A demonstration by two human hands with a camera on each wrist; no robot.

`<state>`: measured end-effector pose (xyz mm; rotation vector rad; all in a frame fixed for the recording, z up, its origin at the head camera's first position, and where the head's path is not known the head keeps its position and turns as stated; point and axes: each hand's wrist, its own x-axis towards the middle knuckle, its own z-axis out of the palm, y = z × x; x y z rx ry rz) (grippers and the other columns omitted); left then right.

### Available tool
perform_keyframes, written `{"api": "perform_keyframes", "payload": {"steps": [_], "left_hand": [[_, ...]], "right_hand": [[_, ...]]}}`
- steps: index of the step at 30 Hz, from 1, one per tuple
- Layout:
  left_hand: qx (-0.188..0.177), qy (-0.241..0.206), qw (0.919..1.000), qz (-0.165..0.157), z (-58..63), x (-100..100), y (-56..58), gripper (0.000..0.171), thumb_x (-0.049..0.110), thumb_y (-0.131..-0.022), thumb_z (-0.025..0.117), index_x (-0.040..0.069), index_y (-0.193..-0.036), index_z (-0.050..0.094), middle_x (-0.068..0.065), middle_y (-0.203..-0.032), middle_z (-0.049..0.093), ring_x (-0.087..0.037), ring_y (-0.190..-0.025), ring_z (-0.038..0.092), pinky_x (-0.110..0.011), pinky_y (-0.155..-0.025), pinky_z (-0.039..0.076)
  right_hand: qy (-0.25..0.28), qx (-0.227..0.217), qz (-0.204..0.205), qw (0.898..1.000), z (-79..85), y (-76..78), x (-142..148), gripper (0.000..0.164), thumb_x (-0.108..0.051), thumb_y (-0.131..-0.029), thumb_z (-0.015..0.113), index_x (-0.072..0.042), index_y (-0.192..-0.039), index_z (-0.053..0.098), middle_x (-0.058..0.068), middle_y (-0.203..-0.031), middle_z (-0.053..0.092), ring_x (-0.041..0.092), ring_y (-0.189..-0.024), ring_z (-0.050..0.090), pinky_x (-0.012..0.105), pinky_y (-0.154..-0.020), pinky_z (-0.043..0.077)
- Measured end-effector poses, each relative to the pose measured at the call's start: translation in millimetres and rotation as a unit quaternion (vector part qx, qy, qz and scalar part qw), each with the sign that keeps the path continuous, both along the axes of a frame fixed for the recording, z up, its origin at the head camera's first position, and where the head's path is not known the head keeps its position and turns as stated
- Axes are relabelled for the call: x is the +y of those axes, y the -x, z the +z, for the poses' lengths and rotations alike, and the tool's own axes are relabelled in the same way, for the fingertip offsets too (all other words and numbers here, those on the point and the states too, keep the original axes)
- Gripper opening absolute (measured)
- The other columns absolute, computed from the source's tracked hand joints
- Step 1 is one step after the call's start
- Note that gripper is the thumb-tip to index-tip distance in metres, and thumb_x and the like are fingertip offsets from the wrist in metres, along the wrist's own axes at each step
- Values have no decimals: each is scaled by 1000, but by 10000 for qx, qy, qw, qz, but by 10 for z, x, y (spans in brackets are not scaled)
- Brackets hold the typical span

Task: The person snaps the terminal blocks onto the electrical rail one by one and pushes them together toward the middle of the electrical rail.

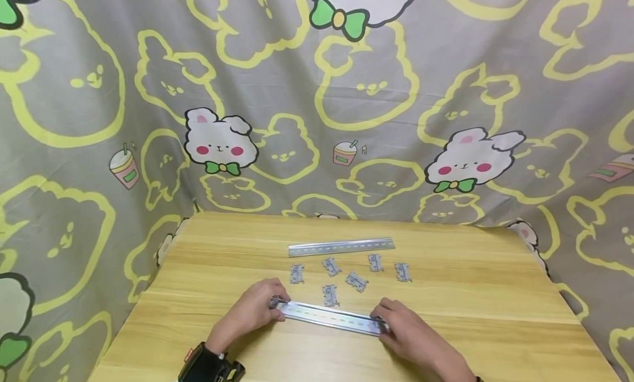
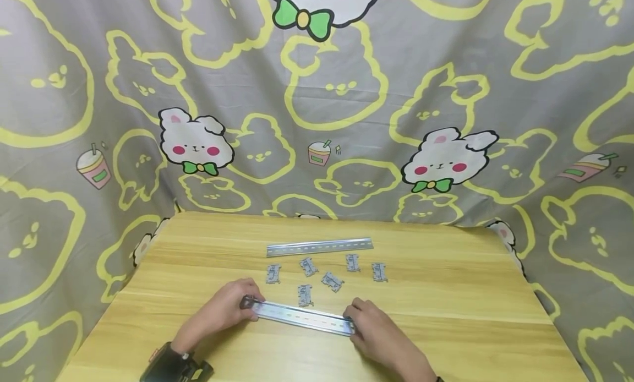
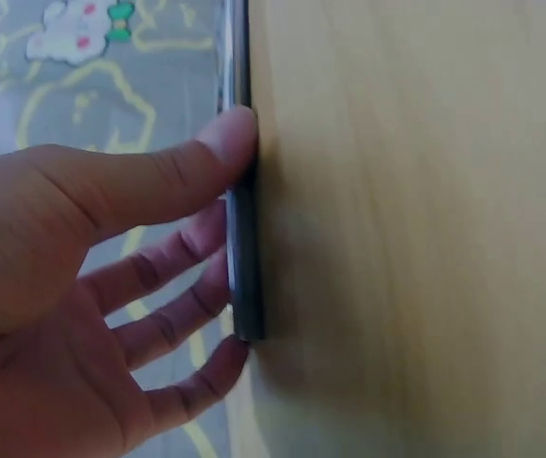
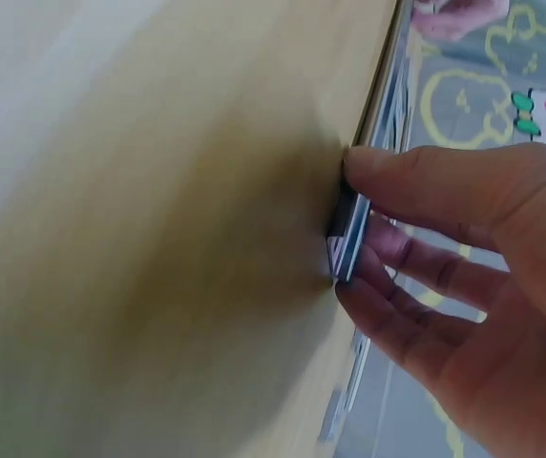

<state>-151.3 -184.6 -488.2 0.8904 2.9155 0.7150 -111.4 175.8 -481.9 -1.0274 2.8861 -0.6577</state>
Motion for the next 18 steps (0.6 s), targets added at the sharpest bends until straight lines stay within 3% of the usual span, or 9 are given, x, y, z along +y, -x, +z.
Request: {"api": "perform_keyframes", "payload": {"steps": [10, 18], "left_hand": [[145, 216, 9997, -1, 33, 270, -89, 30, 21, -64, 87, 12, -91, 77, 4, -90, 66, -14, -81, 61, -34, -70, 56], [165, 366, 9992, 86, 84, 353, -109, 30, 20, -62, 87, 14, -89, 76, 3, -87, 66, -12, -75, 59, -29, -62, 52]], "right_hand": [[-110, 365, 394, 9985, 5, 137, 304, 24, -7, -76, 79, -8, -98, 70, -1, -98, 61, 13, -85, 57, 28, -65, 55], [-218, 420, 466, 9978, -11, 185, 413, 29, -10, -76, 81, -6, -104, 73, 0, -101, 60, 12, -89, 58, 30, -72, 57]]}}
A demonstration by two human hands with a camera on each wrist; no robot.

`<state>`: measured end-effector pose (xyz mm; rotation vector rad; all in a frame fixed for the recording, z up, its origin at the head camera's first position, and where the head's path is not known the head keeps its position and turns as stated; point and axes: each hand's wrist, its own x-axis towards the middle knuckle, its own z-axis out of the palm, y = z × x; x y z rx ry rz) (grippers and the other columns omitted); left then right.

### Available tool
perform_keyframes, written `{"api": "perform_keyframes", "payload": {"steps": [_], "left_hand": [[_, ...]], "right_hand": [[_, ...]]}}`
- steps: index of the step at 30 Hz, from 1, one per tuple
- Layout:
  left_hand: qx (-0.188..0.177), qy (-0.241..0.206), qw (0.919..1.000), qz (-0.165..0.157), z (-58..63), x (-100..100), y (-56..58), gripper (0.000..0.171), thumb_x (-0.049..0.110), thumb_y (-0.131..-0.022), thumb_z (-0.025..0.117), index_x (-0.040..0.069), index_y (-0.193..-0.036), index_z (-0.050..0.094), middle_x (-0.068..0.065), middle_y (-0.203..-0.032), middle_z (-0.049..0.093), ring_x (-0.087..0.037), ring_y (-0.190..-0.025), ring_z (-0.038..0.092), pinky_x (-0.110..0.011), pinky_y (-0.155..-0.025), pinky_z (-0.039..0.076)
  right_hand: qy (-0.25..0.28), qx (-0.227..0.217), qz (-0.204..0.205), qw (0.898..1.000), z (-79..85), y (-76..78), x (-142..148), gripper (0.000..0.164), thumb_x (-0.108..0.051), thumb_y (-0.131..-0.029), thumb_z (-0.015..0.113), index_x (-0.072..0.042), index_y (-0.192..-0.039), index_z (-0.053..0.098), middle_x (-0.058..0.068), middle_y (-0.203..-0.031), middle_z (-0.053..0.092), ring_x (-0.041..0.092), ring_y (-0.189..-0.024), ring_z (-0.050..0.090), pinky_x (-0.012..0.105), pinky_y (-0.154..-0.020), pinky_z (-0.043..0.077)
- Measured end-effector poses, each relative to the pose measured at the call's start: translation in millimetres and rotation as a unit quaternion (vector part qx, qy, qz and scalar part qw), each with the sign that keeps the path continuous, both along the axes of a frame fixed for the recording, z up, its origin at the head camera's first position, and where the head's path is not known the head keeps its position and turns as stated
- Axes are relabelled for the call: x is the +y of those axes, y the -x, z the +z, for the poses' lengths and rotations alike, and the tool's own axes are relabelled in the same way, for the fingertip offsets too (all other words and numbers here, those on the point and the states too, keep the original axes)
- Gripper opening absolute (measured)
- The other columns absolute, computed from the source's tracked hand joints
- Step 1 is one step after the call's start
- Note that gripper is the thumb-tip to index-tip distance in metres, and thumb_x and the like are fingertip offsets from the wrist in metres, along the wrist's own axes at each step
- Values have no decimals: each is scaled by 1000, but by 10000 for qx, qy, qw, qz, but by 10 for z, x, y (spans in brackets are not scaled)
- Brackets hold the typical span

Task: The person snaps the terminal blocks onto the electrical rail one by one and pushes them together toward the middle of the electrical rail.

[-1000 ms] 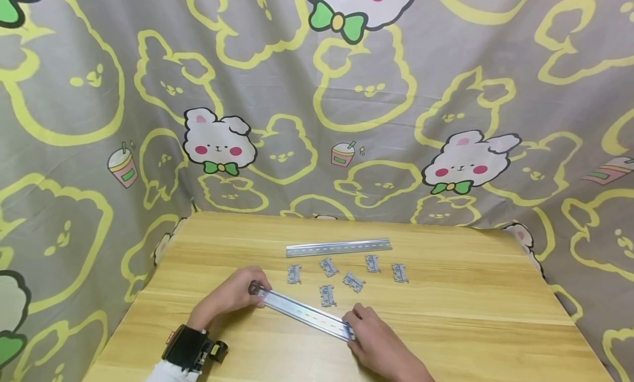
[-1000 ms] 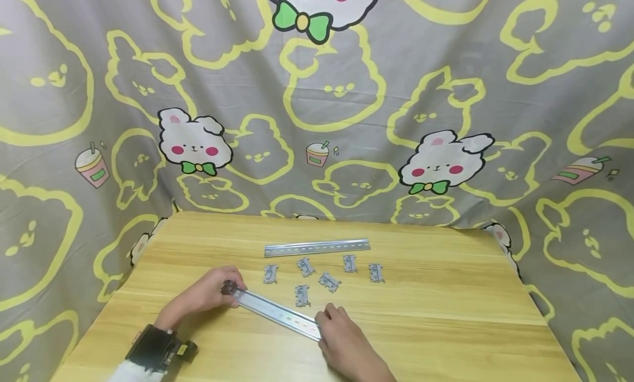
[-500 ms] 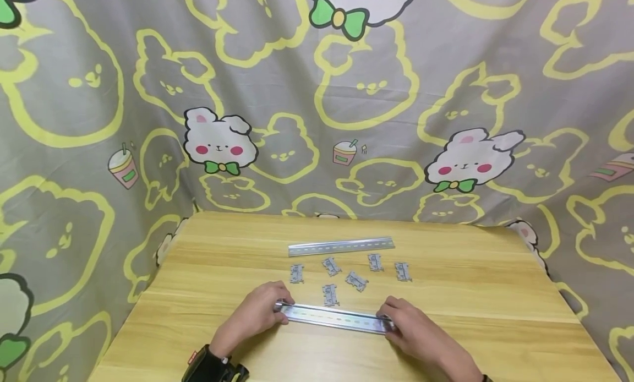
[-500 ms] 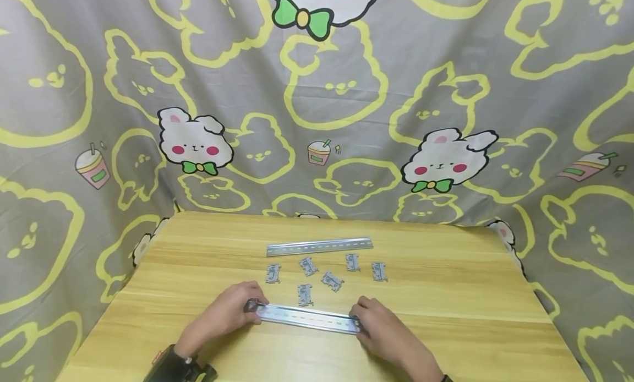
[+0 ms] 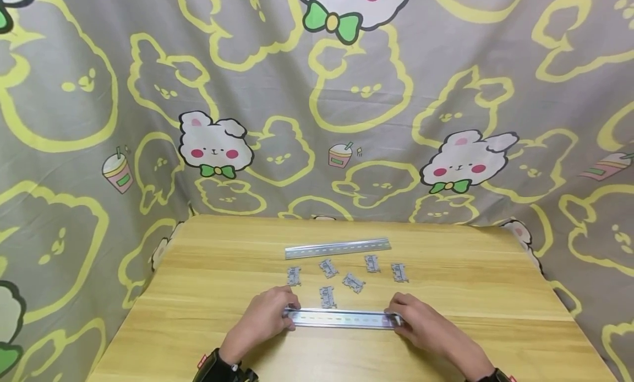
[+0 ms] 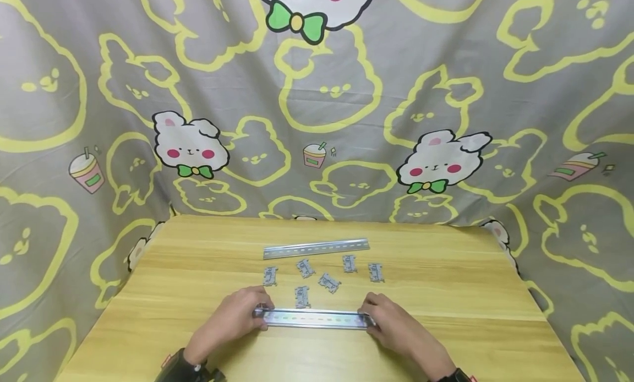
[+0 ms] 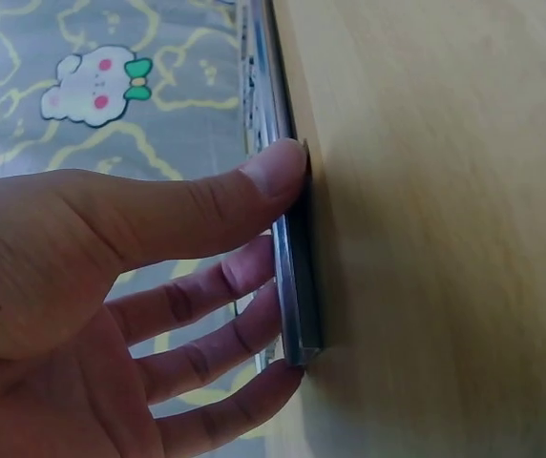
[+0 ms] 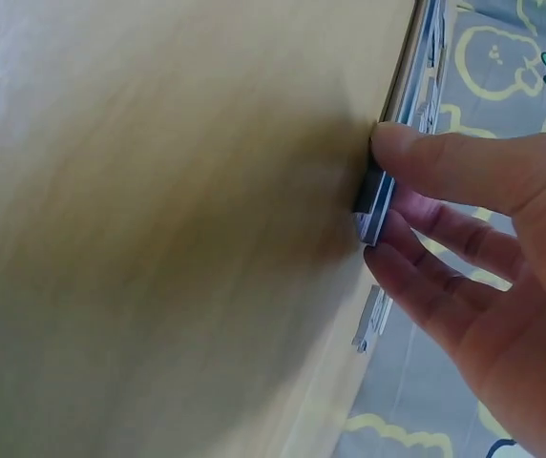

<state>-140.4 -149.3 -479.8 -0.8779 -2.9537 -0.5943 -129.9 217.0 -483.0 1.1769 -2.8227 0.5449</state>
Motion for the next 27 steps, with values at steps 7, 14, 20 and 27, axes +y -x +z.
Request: {"api": "perform_keyframes", "payload": {"steps": [7, 14, 20, 27], "left_hand": [[-36, -109, 9999, -18, -12, 11, -5, 30, 21, -63, 87, 13, -90, 76, 2, -88, 67, -15, -77, 62, -30, -64, 54], [-47, -86, 9999, -74, -34, 11, -12, 32, 19, -63, 87, 12, -92, 77, 2, -91, 67, -16, -81, 62, -33, -68, 56], [-42, -105, 9998, -138, -27, 3, 8, 32, 14, -63, 87, 11, -93, 77, 1, -90, 67, -16, -80, 61, -32, -67, 55], [-112, -100, 9998, -164, -26, 4, 3, 32, 14, -64, 86, 11, -94, 76, 1, -93, 68, -19, -85, 63, -36, -73, 57]], "right_hand": [[27, -236, -140, 9996, 4, 18, 31, 28, -9, -78, 79, -7, -105, 72, 0, -102, 60, 13, -89, 59, 29, -72, 57], [-33, -467, -307, 9984, 41, 14, -11, 27, -11, -79, 78, -6, -105, 72, 1, -101, 60, 13, -85, 58, 29, -69, 56], [140, -285, -453, 9985, 141, 108, -386, 34, -22, -83, 76, -6, -112, 71, 3, -107, 61, 15, -92, 58, 34, -77, 57], [-20, -33, 44, 10000, 162, 363, -1068, 30, -16, -87, 72, -4, -115, 71, 8, -117, 61, 20, -104, 59, 34, -86, 55]]}}
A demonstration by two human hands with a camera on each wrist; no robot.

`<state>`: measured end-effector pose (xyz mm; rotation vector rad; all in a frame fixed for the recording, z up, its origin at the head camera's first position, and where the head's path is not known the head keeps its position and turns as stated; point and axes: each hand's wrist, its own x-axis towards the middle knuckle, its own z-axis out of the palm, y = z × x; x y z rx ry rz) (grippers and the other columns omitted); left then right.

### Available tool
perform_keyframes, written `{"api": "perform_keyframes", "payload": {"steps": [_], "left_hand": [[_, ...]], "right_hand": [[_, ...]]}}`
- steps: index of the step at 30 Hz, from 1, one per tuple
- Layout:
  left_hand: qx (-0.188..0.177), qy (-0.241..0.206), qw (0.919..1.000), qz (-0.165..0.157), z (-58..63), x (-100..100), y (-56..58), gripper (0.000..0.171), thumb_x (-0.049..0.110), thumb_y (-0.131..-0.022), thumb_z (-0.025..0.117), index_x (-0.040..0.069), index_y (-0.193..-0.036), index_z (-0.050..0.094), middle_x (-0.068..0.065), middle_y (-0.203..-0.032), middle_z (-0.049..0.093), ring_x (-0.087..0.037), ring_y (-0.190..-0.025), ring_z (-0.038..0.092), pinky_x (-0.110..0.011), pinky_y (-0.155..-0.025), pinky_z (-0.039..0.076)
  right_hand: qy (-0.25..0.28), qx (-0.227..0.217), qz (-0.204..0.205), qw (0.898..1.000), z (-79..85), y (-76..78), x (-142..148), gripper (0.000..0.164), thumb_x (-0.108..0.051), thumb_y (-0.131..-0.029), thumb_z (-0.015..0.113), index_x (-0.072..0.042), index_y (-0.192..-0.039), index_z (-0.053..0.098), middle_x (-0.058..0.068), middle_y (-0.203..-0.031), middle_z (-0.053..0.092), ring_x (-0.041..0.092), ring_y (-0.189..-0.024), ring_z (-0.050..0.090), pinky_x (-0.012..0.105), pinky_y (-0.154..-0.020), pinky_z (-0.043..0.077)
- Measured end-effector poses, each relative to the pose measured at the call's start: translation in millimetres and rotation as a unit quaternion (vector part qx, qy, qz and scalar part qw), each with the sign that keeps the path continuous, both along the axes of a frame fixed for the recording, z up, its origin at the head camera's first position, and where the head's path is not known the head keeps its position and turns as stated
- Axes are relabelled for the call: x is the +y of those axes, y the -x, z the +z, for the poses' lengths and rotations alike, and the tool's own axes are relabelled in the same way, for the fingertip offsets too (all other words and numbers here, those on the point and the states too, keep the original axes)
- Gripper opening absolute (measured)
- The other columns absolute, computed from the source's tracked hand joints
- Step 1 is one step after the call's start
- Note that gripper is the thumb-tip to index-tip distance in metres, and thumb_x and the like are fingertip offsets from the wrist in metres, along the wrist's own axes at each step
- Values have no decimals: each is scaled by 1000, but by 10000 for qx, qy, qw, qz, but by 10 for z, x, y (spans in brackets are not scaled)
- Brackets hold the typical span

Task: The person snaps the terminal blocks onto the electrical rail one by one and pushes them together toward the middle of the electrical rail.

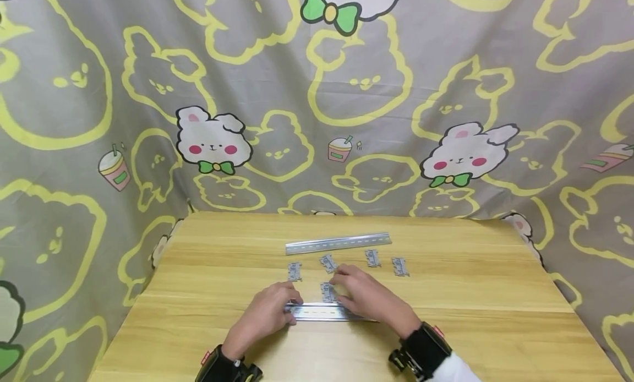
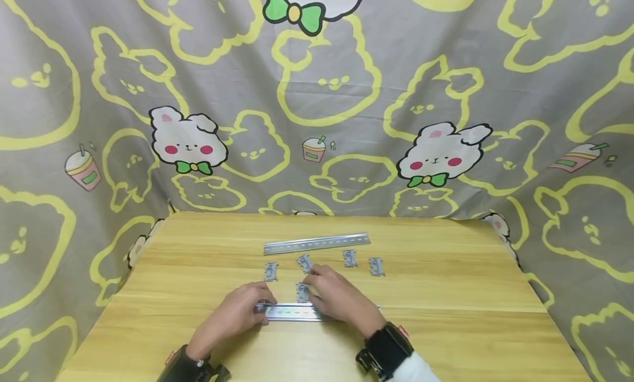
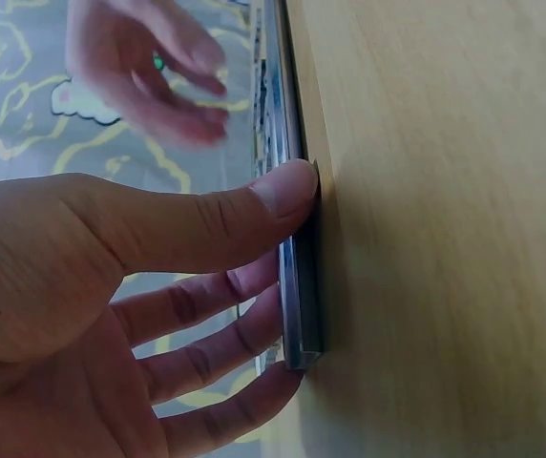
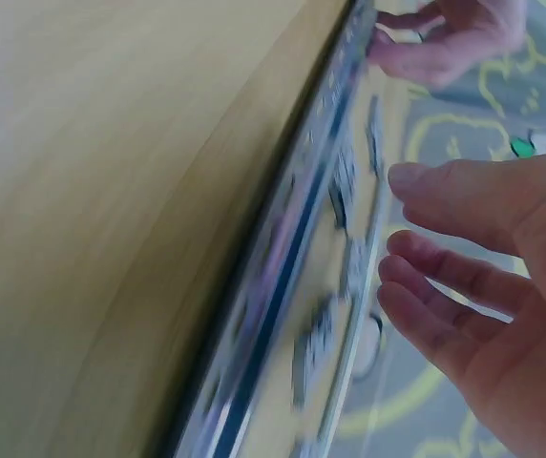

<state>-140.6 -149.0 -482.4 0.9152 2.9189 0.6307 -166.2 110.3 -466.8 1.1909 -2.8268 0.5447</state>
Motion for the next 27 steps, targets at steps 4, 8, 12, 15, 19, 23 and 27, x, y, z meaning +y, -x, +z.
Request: {"api": "perform_keyframes", "payload": {"steps": [4, 8, 12, 15, 19, 23, 27], "left_hand": [[-110, -96, 9999, -4, -31, 7, -10, 31, 14, -63, 86, 12, -93, 76, 3, -91, 67, -17, -84, 63, -34, -71, 56], [-79, -152, 9999, 13, -43, 0, 3, 31, 13, -63, 86, 12, -92, 77, 3, -89, 67, -16, -80, 61, -31, -67, 54], [-36, -166, 9998, 35, -15, -34, 26, 31, 12, -63, 86, 11, -93, 77, 2, -89, 67, -17, -80, 62, -31, -68, 54], [-38, -157, 9999, 13, 23, -19, 33, 31, 12, -63, 86, 11, -93, 76, 2, -89, 67, -17, -80, 62, -31, -68, 54], [-51, -130, 9999, 16, 31, -8, 32, 31, 13, -63, 86, 11, -93, 76, 1, -90, 67, -16, -81, 61, -31, -69, 55], [-27, -37, 10000, 70, 8, -26, 30, 32, 15, -64, 86, 11, -94, 76, 2, -91, 67, -17, -83, 61, -32, -70, 55], [-20, -40, 10000, 23, 12, -43, 24, 33, 15, -64, 86, 10, -95, 77, 1, -91, 67, -17, -84, 61, -33, -71, 55]], "right_hand": [[-320, 131, 274, 9990, -74, 94, -206, 21, -12, -85, 74, -4, -105, 74, 8, -109, 64, 20, -98, 61, 33, -83, 56], [-404, 159, 299, 9986, -119, 133, -292, 15, -12, -86, 72, -5, -99, 76, 6, -104, 65, 18, -94, 61, 32, -79, 56], [-398, -39, 112, 9991, -109, 162, -353, 22, -17, -86, 73, -4, -103, 75, 7, -107, 64, 19, -95, 60, 33, -80, 56], [-384, -77, -20, 9992, -105, 174, -352, 26, -21, -85, 74, -4, -104, 74, 7, -107, 64, 19, -94, 60, 33, -79, 56], [-289, 81, 16, 9995, -121, 203, -338, 29, -21, -83, 75, -3, -106, 72, 10, -107, 65, 20, -94, 62, 32, -78, 57], [-91, 213, 47, 9997, -80, 219, -307, 39, -22, -82, 73, 1, -114, 69, 13, -110, 65, 20, -92, 63, 30, -77, 58], [44, 63, -130, 9999, 41, 179, -182, 50, -24, -81, 71, 2, -124, 65, 11, -112, 63, 16, -88, 60, 29, -75, 57]]}}
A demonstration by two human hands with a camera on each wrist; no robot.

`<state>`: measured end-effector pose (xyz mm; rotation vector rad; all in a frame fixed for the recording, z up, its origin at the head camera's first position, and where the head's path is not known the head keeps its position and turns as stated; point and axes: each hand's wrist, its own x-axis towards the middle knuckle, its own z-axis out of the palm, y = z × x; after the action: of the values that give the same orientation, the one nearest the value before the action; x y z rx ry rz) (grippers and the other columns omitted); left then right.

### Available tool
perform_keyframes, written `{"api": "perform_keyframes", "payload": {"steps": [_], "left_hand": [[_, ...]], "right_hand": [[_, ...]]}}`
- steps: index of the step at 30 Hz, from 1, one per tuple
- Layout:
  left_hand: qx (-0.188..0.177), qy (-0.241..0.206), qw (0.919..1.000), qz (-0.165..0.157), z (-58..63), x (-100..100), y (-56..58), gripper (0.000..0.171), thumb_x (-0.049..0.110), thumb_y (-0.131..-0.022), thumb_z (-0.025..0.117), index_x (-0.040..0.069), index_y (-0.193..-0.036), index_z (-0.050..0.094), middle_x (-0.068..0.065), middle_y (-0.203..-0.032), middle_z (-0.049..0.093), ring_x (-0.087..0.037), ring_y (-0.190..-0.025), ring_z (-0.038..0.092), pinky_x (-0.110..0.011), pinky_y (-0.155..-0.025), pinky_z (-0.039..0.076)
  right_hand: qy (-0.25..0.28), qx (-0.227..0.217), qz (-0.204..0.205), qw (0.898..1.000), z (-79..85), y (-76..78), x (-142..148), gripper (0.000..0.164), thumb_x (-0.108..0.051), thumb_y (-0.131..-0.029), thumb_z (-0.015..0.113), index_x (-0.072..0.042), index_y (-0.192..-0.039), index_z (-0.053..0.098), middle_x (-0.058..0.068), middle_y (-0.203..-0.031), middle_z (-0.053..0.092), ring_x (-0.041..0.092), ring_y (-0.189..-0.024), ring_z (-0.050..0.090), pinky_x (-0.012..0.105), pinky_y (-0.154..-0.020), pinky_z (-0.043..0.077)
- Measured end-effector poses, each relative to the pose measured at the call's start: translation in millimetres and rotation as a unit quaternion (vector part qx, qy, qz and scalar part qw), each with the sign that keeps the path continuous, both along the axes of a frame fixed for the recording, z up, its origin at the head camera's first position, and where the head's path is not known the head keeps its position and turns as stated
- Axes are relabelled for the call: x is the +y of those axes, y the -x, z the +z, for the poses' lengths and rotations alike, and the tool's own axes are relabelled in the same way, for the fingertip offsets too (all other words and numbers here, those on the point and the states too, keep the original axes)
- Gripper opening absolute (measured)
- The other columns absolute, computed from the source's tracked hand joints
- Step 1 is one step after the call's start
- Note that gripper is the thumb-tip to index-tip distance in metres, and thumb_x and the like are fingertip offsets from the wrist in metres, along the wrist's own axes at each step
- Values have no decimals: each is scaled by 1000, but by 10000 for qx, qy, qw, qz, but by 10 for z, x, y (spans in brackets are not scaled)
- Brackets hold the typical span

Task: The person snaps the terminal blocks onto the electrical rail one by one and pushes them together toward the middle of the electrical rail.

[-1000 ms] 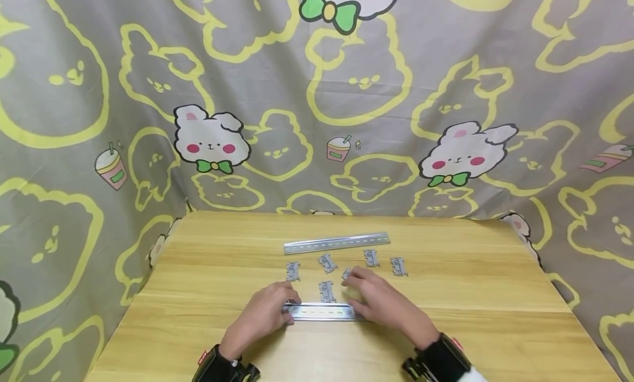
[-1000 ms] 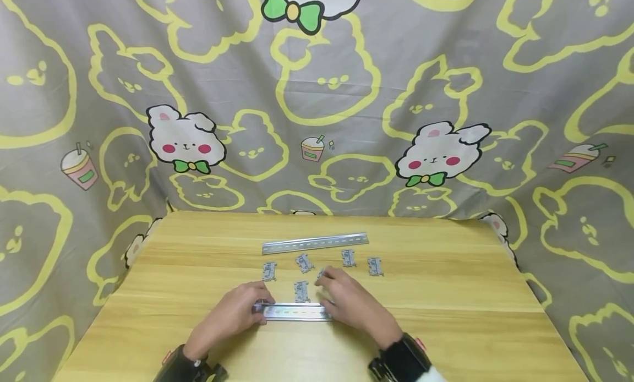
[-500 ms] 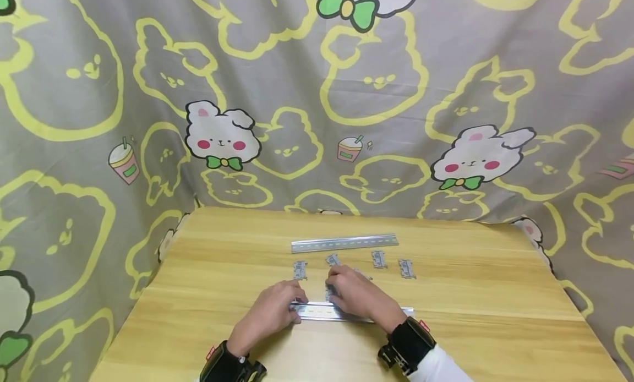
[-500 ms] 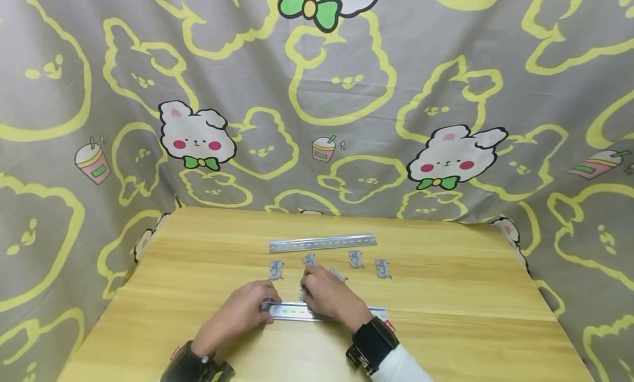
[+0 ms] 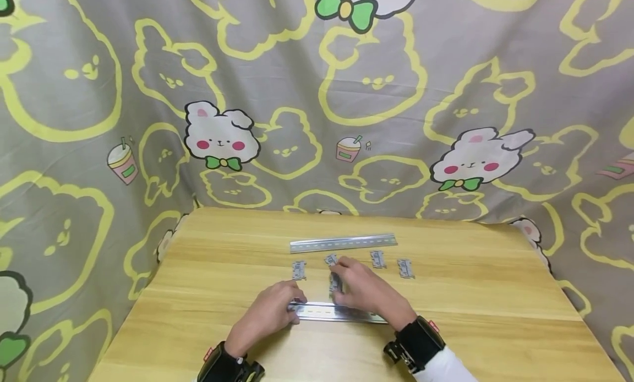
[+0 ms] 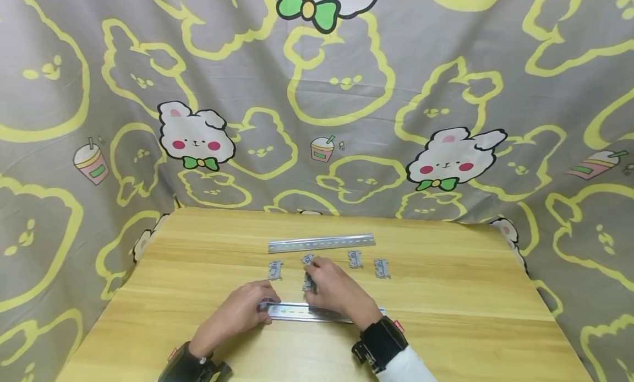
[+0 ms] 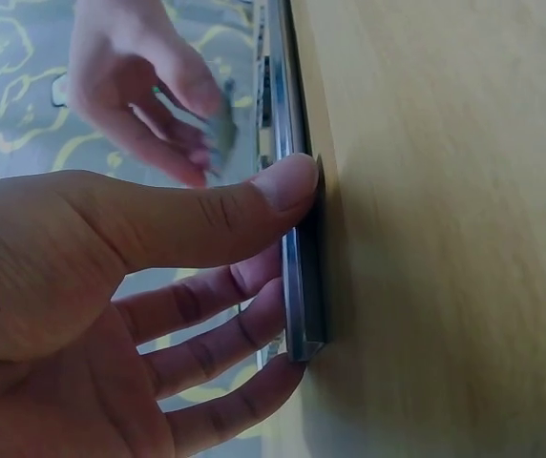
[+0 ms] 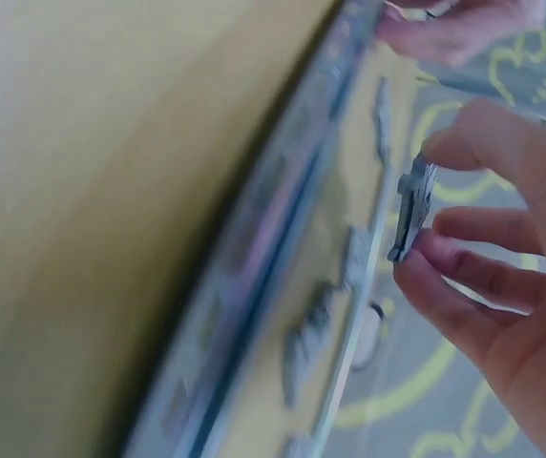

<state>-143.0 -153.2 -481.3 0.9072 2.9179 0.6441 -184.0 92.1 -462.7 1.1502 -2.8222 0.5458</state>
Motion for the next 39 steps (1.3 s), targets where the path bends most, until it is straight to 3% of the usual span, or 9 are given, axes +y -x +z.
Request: {"api": "perform_keyframes", "payload": {"steps": [4, 9, 16, 23, 30, 39], "left_hand": [[-30, -30, 10000, -37, 10, 10, -2, 33, 15, -64, 86, 9, -95, 76, -1, -93, 68, -18, -85, 63, -35, -73, 56], [-60, -34, 10000, -17, -2, 11, 4, 32, 15, -65, 86, 9, -95, 76, -2, -92, 68, -19, -84, 63, -36, -74, 56], [22, -48, 10000, -57, -18, 4, 1, 31, 15, -65, 86, 10, -93, 76, -1, -92, 69, -19, -84, 64, -36, -74, 57], [79, -32, 9999, -90, -17, 11, 7, 31, 15, -65, 86, 9, -94, 76, -1, -93, 69, -19, -84, 65, -37, -74, 58], [33, -59, 10000, -39, -9, 2, 13, 30, 14, -64, 86, 10, -93, 77, -1, -91, 68, -19, -82, 65, -37, -72, 58], [-17, -160, 9999, 16, -6, 23, 10, 30, 13, -64, 86, 9, -93, 78, -1, -91, 69, -20, -82, 66, -39, -72, 58]], "right_hand": [[72, -192, -248, 9995, 132, -82, 235, 52, -24, -80, 71, -1, -126, 64, 6, -112, 60, 13, -86, 55, 28, -70, 55], [153, -172, -526, 9984, 180, -197, 575, 50, -23, -77, 74, -2, -122, 66, 6, -114, 60, 17, -96, 59, 32, -75, 56], [698, -350, -776, 9939, 94, -326, 1023, 46, -13, -68, 75, -6, -112, 63, 0, -107, 58, 19, -98, 63, 34, -81, 58], [1354, -819, -891, 9834, -45, -445, 1405, 48, 1, -64, 74, 0, -108, 58, 8, -104, 60, 22, -98, 61, 35, -83, 58], [1668, -1300, -882, 9734, -145, -515, 1586, 49, 8, -62, 72, 2, -108, 58, 8, -105, 62, 27, -99, 62, 38, -85, 56], [1677, -1373, -880, 9723, -190, -543, 1641, 47, 5, -64, 76, 0, -108, 59, 6, -104, 64, 27, -99, 65, 38, -85, 56]]}}
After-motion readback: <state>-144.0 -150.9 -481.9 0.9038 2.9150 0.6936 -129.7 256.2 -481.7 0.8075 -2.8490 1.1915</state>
